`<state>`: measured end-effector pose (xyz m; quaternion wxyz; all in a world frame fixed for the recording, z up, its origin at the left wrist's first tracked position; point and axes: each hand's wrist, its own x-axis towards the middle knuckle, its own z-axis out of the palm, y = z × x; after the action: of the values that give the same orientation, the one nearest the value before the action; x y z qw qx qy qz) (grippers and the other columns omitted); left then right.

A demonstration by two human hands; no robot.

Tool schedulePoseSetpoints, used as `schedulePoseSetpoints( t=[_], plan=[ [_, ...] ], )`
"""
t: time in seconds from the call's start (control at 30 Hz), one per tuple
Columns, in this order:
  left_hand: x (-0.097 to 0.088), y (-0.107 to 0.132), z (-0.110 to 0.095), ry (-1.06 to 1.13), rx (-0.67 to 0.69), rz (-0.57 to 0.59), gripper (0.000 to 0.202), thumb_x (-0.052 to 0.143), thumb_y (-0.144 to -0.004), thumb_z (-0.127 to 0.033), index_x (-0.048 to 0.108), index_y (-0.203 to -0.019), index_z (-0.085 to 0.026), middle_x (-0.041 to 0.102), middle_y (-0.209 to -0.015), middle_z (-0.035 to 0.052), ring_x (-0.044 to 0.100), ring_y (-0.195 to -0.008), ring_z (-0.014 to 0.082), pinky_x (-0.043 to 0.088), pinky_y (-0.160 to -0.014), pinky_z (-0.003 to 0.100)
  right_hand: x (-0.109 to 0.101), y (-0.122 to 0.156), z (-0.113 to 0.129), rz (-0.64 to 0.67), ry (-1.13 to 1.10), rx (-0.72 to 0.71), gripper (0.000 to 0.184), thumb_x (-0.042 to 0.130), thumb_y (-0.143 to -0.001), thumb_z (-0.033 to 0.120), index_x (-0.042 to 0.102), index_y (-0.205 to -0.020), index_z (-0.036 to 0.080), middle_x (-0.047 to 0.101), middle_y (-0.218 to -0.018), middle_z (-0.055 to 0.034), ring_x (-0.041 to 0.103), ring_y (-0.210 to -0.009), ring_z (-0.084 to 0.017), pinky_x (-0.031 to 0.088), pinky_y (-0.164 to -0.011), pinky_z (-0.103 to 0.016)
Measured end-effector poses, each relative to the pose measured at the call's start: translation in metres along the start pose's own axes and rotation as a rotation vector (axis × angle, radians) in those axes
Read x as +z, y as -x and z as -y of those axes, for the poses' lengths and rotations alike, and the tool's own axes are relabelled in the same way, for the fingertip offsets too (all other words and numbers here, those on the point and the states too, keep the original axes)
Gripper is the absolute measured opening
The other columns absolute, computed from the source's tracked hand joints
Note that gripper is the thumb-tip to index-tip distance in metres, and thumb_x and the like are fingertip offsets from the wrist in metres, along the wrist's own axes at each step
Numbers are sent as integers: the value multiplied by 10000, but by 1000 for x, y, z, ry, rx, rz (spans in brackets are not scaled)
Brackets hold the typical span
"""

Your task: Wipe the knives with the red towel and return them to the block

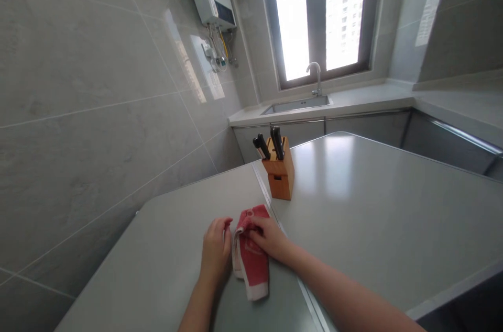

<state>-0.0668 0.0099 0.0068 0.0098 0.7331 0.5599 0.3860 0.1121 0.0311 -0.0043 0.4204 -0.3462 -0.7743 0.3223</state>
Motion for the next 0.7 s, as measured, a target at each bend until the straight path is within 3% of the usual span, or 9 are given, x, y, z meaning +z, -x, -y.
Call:
schedulePoseSetpoints(
  t=[0.13,0.23,0.37,0.43,0.6,0.7],
  plan=[
    [3,3,-11,-10,-5,14,198,427,-822,-231,561,-961,-186,585,-944,86,550,-897,224,443,-818,392,-3,-1,4,-43,-148,29,162,505,-754,149,621,-863,182,634,-799,-7,552,-718,-144,407,-708,-265],
    [10,4,-14,69,-6,14,262,495,-788,-234,531,-1044,-191,572,-1005,88,537,-936,218,431,-850,390,-6,-4,8,-109,-430,81,172,517,-793,245,615,-919,180,644,-908,-28,575,-860,-170,418,-817,-309],
    [20,3,-4,231,-124,-32,399,539,-755,-268,477,-1140,-185,553,-1043,101,544,-930,211,436,-849,377,-7,-5,8,-72,-895,376,221,596,-747,338,583,-901,181,642,-801,-9,603,-750,-161,472,-735,-315],
    [22,3,0,332,-216,-39,430,548,-749,-293,469,-1156,-181,562,-1039,100,555,-925,207,443,-835,358,-8,-5,9,-50,-1107,452,248,625,-726,332,561,-915,183,643,-776,-5,617,-726,-156,485,-727,-318],
    [18,6,-4,550,-277,21,370,497,-798,-339,503,-1135,-184,593,-1075,97,561,-983,214,419,-883,347,-18,-8,13,-102,-1339,389,228,615,-728,266,540,-924,177,665,-884,-46,627,-888,-172,457,-864,-341],
    [16,7,-9,621,-267,64,363,439,-841,-354,505,-1149,-171,588,-1115,111,543,-1032,226,393,-923,372,-27,-10,15,-49,-1364,416,226,523,-776,337,544,-924,167,672,-877,-72,629,-909,-202,471,-847,-376]
  ],
)
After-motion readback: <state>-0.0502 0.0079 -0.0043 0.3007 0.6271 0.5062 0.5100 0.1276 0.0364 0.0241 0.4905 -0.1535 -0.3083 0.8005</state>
